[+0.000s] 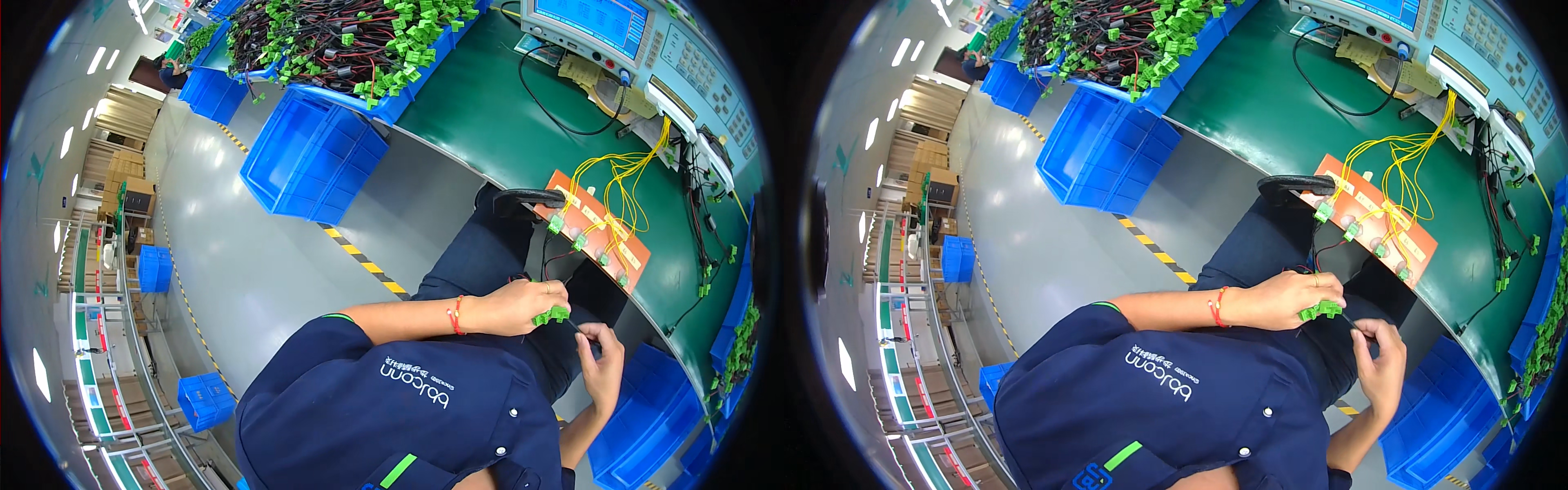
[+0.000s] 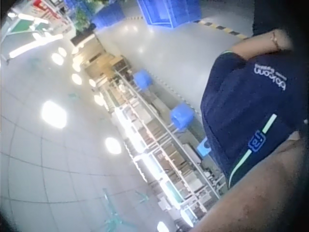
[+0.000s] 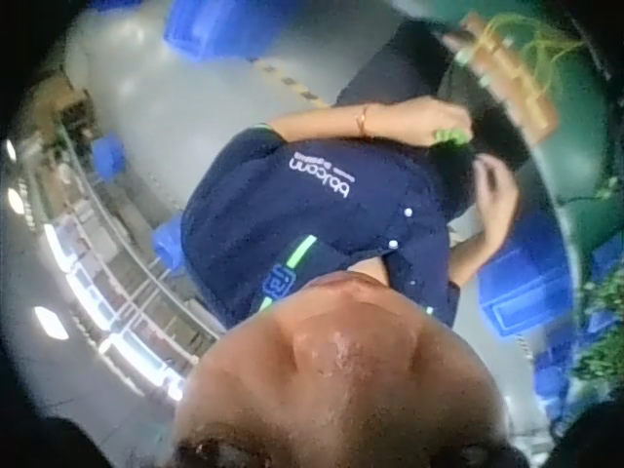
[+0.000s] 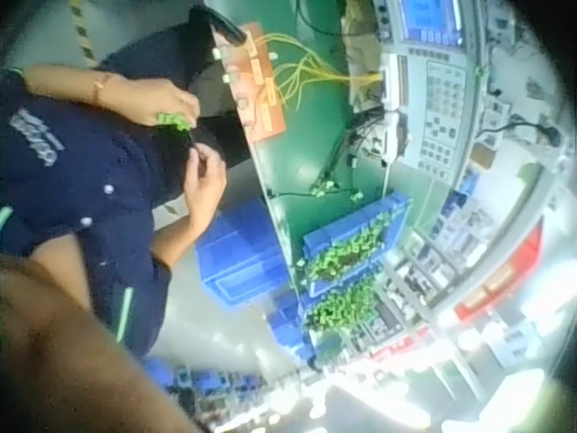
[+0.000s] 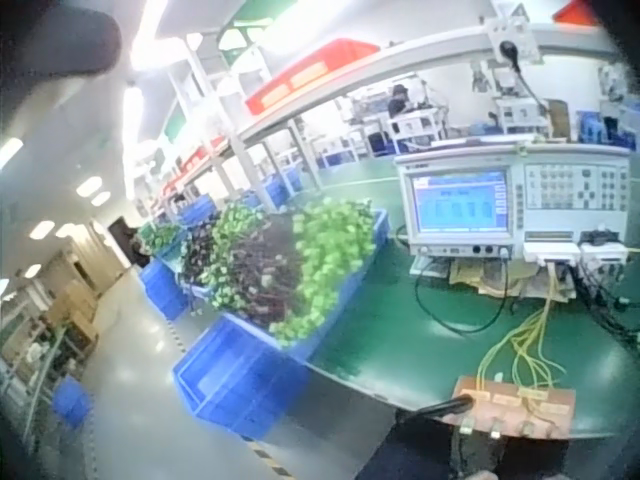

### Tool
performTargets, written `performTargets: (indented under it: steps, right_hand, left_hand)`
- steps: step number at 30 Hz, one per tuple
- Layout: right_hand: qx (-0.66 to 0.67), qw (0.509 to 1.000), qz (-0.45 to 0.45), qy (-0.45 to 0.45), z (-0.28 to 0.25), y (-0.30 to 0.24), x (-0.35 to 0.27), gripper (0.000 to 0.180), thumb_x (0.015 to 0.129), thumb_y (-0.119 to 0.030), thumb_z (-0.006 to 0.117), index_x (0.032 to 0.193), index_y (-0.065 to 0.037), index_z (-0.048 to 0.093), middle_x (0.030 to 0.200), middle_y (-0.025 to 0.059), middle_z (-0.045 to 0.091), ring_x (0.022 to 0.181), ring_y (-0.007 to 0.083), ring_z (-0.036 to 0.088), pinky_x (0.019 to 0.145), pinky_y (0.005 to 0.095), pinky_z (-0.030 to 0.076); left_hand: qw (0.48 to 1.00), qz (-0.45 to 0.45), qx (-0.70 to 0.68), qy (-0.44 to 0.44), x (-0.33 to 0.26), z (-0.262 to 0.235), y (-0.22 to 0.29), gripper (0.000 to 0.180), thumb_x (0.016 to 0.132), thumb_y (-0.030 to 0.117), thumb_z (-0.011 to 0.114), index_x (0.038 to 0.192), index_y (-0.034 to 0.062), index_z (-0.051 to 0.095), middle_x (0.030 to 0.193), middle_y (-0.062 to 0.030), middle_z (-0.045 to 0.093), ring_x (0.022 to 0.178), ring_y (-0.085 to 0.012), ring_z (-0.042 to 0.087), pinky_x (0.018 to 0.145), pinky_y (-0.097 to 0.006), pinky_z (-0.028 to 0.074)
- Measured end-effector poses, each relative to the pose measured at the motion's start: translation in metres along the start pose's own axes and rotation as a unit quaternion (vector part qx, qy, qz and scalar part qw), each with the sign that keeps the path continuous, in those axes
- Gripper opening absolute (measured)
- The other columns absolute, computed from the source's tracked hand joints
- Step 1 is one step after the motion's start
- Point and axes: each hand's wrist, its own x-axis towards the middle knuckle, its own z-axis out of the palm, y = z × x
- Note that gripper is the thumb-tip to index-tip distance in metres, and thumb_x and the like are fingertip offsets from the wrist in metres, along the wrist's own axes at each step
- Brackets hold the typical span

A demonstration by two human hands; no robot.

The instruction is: The person repeatedly picks green plastic connectors with attached wires from blue bins and inserts them into a central orange test board. The person handles the connectors one at a time, aligning and seating them into the board's slots.

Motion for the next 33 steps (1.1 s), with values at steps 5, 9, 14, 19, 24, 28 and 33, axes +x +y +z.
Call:
performTargets:
  steps: [5, 9, 14, 19, 24, 28, 33]
  right_hand:
    - [-0.099, 0.993, -0.059, -0.038, -0.017, -0.018, 0.000, 0.009, 0.081, 0.002, 0.068, 0.089, 0.002, 0.066, 0.076, 0.0098, 0.062, 0.070, 0.0220, 0.056, 0.067, 0.0319, 0.047]
    - [-0.041, 0.997, 0.018, -0.059, 0.001, -0.023, 0.008, 0.008, 0.079, 0.003, 0.070, 0.083, 0.002, 0.063, 0.076, 0.0101, 0.061, 0.073, 0.0226, 0.057, 0.067, 0.0329, 0.047]
    - [-0.078, 0.995, -0.069, -0.002, -0.007, -0.022, 0.012, 0.012, 0.076, 0.001, 0.074, 0.081, 0.001, 0.063, 0.075, 0.0093, 0.059, 0.073, 0.0221, 0.056, 0.068, 0.0318, 0.044]
    - [0.126, 0.992, 0.020, 0.025, -0.015, -0.009, 0.005, 0.014, 0.079, 0.002, 0.074, 0.082, -0.001, 0.061, 0.076, 0.0032, 0.056, 0.066, 0.0119, 0.050, 0.062, 0.0264, 0.040]
    - [0.307, 0.948, 0.047, 0.064, 0.007, -0.006, 0.012, 0.014, 0.086, -0.001, 0.071, 0.093, -0.003, 0.059, 0.078, -0.0001, 0.055, 0.060, 0.0040, 0.049, 0.053, 0.0178, 0.039]
    - [0.416, 0.903, 0.092, 0.062, 0.033, -0.013, 0.022, 0.018, 0.088, -0.006, 0.071, 0.104, -0.003, 0.061, 0.079, -0.0009, 0.061, 0.059, 0.0027, 0.051, 0.052, 0.0160, 0.039]
    - [0.556, 0.825, 0.095, 0.023, 0.039, -0.013, 0.025, 0.030, 0.087, -0.014, 0.072, 0.108, 0.003, 0.060, 0.094, 0.0059, 0.061, 0.070, 0.0112, 0.057, 0.065, 0.0270, 0.051]
  left_hand:
    - [0.998, 0.021, 0.006, -0.060, 0.005, -0.005, 0.000, 0.033, 0.080, 0.002, 0.065, 0.113, 0.0024, 0.063, 0.109, -0.0103, 0.063, 0.095, -0.0319, 0.067, 0.075, -0.041, 0.057]
    - [0.996, -0.024, -0.002, -0.091, 0.005, 0.003, 0.019, 0.027, 0.081, 0.003, 0.065, 0.108, 0.0013, 0.063, 0.106, -0.0143, 0.065, 0.092, -0.0345, 0.067, 0.075, -0.043, 0.055]
    - [0.998, -0.003, -0.064, -0.021, 0.002, -0.001, 0.010, 0.021, 0.082, 0.001, 0.064, 0.102, 0.0002, 0.062, 0.094, -0.0139, 0.067, 0.086, -0.0329, 0.067, 0.074, -0.042, 0.054]
    - [0.989, -0.050, -0.138, -0.034, -0.003, -0.008, 0.002, 0.017, 0.086, 0.003, 0.065, 0.103, -0.0007, 0.063, 0.092, -0.0132, 0.068, 0.086, -0.0312, 0.069, 0.076, -0.039, 0.054]
    - [0.983, 0.007, -0.182, -0.017, 0.007, -0.009, 0.018, 0.018, 0.090, 0.008, 0.066, 0.106, 0.0000, 0.062, 0.095, -0.0129, 0.069, 0.088, -0.0321, 0.069, 0.077, -0.039, 0.055]
    - [0.973, -0.029, -0.231, 0.006, 0.009, -0.010, 0.024, 0.016, 0.094, 0.011, 0.065, 0.105, 0.0011, 0.060, 0.088, -0.0110, 0.069, 0.082, -0.0274, 0.070, 0.073, -0.036, 0.054]
    - [0.947, -0.090, -0.308, 0.024, 0.007, -0.015, 0.019, 0.013, 0.100, 0.016, 0.058, 0.098, 0.0034, 0.058, 0.074, -0.0030, 0.065, 0.062, -0.0104, 0.061, 0.056, -0.026, 0.046]
